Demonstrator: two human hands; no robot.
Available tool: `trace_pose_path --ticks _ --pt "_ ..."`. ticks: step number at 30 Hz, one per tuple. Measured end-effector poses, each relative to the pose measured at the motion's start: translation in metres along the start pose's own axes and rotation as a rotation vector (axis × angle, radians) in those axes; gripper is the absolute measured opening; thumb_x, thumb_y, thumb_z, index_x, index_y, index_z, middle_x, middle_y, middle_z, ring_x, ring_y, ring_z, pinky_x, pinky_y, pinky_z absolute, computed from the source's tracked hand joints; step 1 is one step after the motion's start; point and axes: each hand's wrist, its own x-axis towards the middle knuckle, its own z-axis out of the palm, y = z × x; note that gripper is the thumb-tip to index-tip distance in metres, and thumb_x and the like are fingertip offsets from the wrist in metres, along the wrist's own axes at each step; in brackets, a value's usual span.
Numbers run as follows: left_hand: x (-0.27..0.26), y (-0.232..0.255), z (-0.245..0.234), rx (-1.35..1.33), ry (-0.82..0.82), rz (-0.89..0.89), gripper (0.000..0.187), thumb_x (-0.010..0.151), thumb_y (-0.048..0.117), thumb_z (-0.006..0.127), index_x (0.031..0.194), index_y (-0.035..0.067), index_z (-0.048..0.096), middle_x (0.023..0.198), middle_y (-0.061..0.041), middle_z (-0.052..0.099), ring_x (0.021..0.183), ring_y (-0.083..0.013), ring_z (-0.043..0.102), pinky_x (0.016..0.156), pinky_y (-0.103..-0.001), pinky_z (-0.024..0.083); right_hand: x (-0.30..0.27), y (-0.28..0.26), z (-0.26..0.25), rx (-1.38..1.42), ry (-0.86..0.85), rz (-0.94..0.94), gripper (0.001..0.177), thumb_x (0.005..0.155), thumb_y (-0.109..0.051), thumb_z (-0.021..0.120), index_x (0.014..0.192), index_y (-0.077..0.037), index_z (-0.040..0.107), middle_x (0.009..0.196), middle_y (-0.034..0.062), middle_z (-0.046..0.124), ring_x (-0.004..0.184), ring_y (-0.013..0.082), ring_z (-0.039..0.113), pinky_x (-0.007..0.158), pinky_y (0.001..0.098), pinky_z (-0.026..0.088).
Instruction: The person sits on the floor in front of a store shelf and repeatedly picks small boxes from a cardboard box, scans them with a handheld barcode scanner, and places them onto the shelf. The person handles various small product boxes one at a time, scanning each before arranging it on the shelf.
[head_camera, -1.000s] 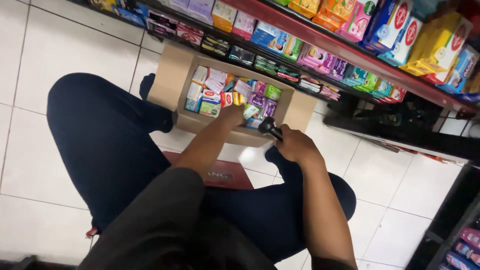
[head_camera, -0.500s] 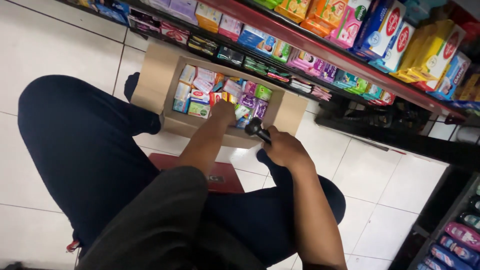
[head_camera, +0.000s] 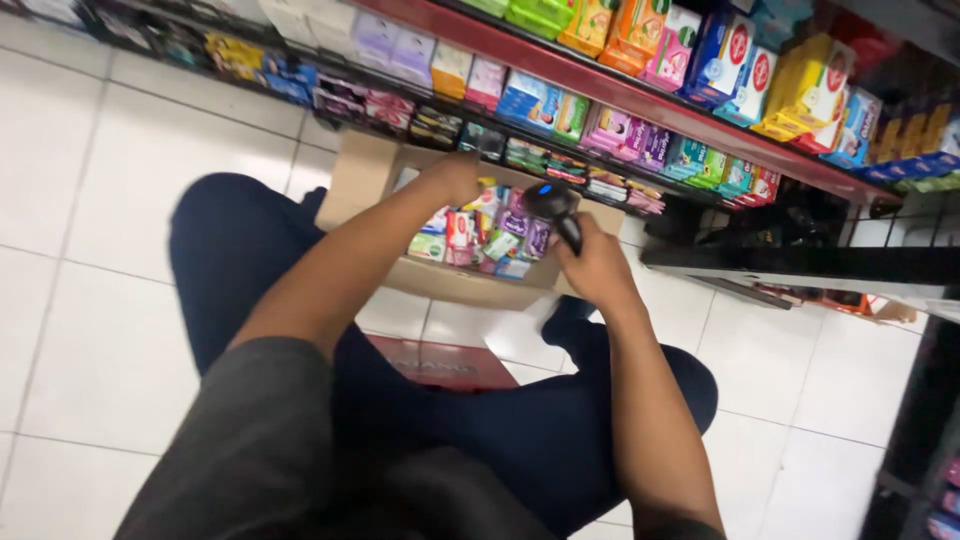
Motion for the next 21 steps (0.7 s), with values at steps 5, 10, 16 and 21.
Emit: trace_pose_path --ticks 5,10,16,21 --pt "-0.097 0.075 -0.167 -0.548 -0.107 -0.028 0.034 0.098 0.029 0.063 0.120 0.004 0.068 0.103 -0.017 0.074 0.087 -0.0286 0.071 0.077 -0.041 0.056 -0.033 -0.016 0.005 0.378 0.459 -0.276 0.040 0.095 -0.020 0.072 0.128 -0.002 0.057 0.096 0.0176 0.070 0.086 0.0295 0.068 0.079 0.0375 0.053" --pt "-0.151 0.064 -0.168 -1.248 -0.159 0.038 0.035 0.098 0.019 0.065 0.128 0.003 0.058 0.109 -0.008 0.071 0.095 -0.0173 0.071 0.077 -0.032 0.058 -0.052 -0.008 0.026 0.516 0.406 -0.292 0.023 0.091 -0.003 0.068 0.114 -0.003 0.070 0.097 0.0097 0.073 0.087 0.0172 0.067 0.081 0.0346 0.054" --pt "-0.158 0.054 -0.140 -1.334 -0.040 -0.106 0.038 0.089 0.007 0.063 0.125 0.007 0.050 0.113 -0.009 0.068 0.100 -0.0175 0.069 0.081 -0.034 0.061 -0.048 -0.017 0.055 0.550 0.323 -0.395 0.060 0.073 0.000 0.074 0.130 0.002 0.058 0.109 0.0134 0.072 0.099 0.0212 0.070 0.087 0.0341 0.053" --pt "-0.153 0.053 -0.141 -1.342 0.081 -0.107 0.035 0.089 0.014 0.058 0.123 0.010 0.050 0.106 -0.003 0.067 0.091 -0.0114 0.066 0.072 -0.029 0.054 -0.032 -0.018 0.060 0.250 0.262 -0.331 0.039 0.072 0.000 0.071 0.111 -0.002 0.064 0.096 0.0215 0.069 0.090 0.0409 0.069 0.077 0.0432 0.054"
